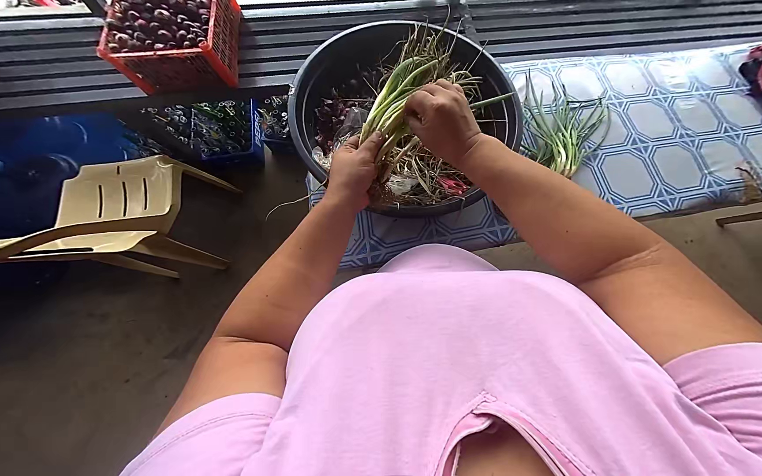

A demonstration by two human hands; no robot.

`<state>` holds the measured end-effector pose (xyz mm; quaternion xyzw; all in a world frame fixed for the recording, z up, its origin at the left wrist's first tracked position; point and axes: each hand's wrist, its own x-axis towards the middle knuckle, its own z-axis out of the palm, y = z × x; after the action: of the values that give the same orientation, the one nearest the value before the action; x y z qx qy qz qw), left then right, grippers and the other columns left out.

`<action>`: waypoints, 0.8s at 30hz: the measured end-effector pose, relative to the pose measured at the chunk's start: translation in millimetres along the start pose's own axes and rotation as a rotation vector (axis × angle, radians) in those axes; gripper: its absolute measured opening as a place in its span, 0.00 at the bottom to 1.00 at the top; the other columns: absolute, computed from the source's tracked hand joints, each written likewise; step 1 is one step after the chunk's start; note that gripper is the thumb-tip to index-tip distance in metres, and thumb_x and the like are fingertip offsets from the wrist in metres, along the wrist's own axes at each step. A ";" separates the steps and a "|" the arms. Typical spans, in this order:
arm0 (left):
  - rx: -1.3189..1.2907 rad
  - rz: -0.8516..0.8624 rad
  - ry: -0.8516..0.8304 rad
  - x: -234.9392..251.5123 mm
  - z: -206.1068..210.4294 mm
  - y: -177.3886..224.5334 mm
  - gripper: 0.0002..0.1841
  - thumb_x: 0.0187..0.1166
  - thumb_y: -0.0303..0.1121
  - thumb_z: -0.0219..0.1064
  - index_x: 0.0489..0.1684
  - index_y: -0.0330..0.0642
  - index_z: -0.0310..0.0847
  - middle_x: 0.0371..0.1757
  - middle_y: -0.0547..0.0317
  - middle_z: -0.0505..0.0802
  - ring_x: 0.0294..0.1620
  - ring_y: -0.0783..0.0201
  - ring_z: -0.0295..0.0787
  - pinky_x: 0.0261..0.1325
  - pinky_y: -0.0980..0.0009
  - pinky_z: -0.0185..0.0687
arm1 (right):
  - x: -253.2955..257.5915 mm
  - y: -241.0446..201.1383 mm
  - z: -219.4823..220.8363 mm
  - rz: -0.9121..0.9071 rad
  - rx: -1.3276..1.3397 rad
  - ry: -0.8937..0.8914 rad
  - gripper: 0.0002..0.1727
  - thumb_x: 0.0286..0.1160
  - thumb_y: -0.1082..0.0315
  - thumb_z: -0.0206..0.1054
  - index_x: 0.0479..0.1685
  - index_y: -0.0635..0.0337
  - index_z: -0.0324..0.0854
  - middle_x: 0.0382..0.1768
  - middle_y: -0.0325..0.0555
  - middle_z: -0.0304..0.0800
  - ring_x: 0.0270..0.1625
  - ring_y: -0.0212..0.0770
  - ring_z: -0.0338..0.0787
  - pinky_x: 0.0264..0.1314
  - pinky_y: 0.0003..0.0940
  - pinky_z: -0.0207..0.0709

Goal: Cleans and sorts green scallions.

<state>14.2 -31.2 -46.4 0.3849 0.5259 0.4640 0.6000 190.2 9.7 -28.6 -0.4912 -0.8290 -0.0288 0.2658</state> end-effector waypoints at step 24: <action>0.468 0.055 0.038 1.2 8.6 -11.3 0.14 0.86 0.41 0.64 0.50 0.38 0.85 0.38 0.53 0.91 0.39 0.62 0.89 0.50 0.56 0.85 | 1.5 80.6 -35.8 0.990 0.067 -0.211 0.21 0.78 0.63 0.64 0.63 0.69 0.83 0.67 0.66 0.86 0.75 0.62 0.83 0.75 0.65 0.73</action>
<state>24.4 -32.9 -56.2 0.5186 0.6198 0.3528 0.4716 271.2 41.5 -14.4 -0.8167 -0.5196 0.1770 0.1782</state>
